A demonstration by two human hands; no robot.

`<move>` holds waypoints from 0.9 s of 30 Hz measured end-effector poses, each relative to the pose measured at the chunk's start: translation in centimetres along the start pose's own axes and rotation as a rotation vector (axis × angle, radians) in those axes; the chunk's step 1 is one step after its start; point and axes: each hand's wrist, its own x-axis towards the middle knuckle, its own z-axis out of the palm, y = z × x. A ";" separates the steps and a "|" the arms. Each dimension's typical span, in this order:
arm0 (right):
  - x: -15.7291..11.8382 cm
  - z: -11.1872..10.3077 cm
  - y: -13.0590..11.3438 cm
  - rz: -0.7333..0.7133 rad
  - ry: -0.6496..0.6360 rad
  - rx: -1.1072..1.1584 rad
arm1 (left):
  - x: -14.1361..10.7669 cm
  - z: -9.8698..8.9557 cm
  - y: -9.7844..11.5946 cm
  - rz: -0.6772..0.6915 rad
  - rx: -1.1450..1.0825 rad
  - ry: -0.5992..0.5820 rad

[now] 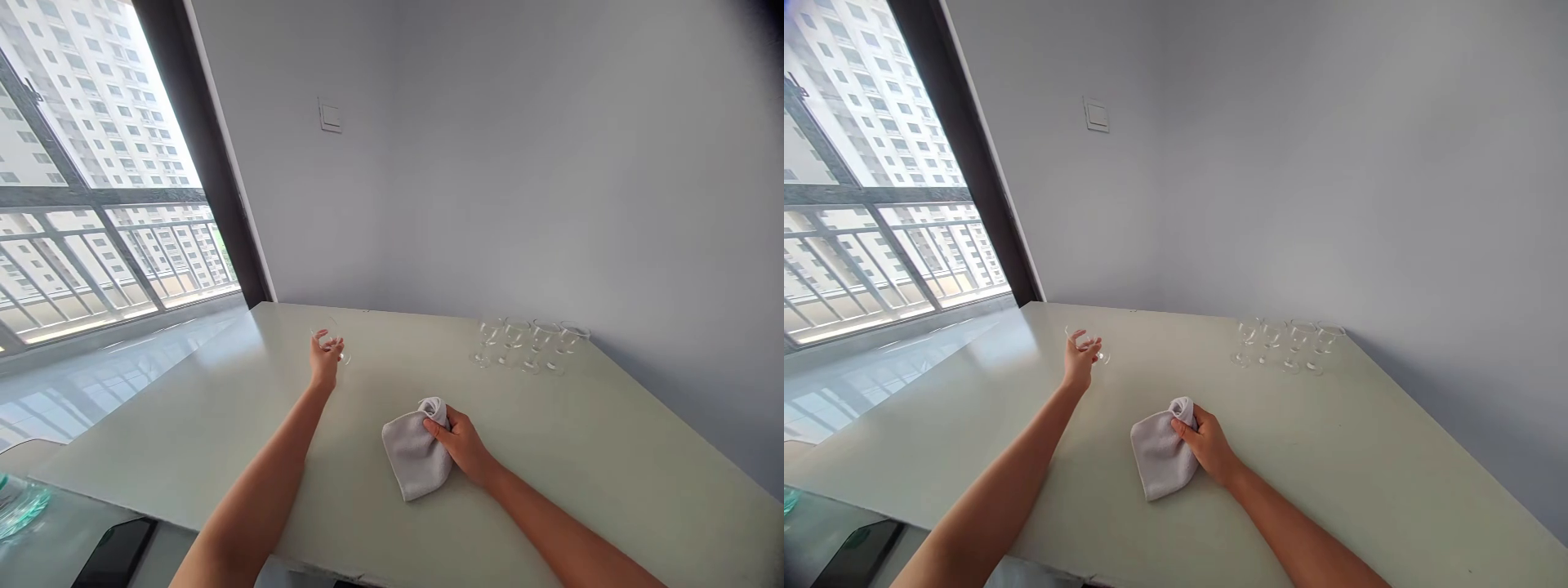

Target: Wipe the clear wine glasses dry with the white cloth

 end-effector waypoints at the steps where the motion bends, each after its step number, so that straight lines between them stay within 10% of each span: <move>1: -0.1 0.0 0.0 0.000 -0.006 -0.006 | 1.1 -0.5 -0.1 -0.009 0.017 0.024; 15: -0.6 -0.4 -0.2 0.048 -0.071 -0.041 | 9.6 -5.6 -2.0 -0.045 0.102 0.111; 22: -0.6 -0.4 -0.3 0.048 -0.073 -0.062 | 10.1 -5.9 -1.1 -0.093 0.112 0.100; 27: -0.5 -0.3 -0.1 0.026 -0.095 -0.020 | 8.1 -5.6 -0.6 -0.118 0.199 0.357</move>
